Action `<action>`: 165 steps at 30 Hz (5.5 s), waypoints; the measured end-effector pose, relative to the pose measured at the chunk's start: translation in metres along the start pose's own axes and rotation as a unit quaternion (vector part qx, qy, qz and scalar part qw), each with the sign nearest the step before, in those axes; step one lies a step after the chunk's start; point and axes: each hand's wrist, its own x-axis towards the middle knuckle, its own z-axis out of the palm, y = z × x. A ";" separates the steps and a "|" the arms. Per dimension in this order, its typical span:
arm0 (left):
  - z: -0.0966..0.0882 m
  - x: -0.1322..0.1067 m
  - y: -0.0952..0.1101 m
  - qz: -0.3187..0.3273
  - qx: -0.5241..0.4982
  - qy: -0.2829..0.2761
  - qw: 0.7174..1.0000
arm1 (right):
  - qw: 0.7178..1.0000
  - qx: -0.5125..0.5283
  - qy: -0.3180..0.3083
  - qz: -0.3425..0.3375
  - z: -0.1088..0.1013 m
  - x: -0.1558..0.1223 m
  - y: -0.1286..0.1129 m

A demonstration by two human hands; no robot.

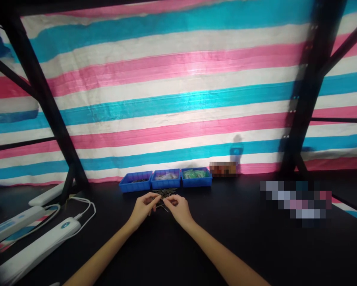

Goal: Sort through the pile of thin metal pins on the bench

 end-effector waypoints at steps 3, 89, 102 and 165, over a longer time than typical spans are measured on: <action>-0.006 0.006 0.000 -0.028 -0.091 0.037 0.995 | 1.000 -0.009 0.000 0.006 0.000 0.000 0.001; -0.015 -0.004 0.001 0.124 0.366 -0.155 0.909 | 0.930 -0.344 -0.048 -0.119 -0.001 -0.014 -0.018; -0.012 -0.006 0.001 0.124 0.324 -0.118 0.930 | 0.930 -0.343 -0.042 -0.123 -0.002 -0.016 -0.020; 0.000 0.000 -0.008 0.129 0.149 -0.023 0.980 | 0.989 -0.086 0.069 -0.101 -0.006 -0.005 -0.010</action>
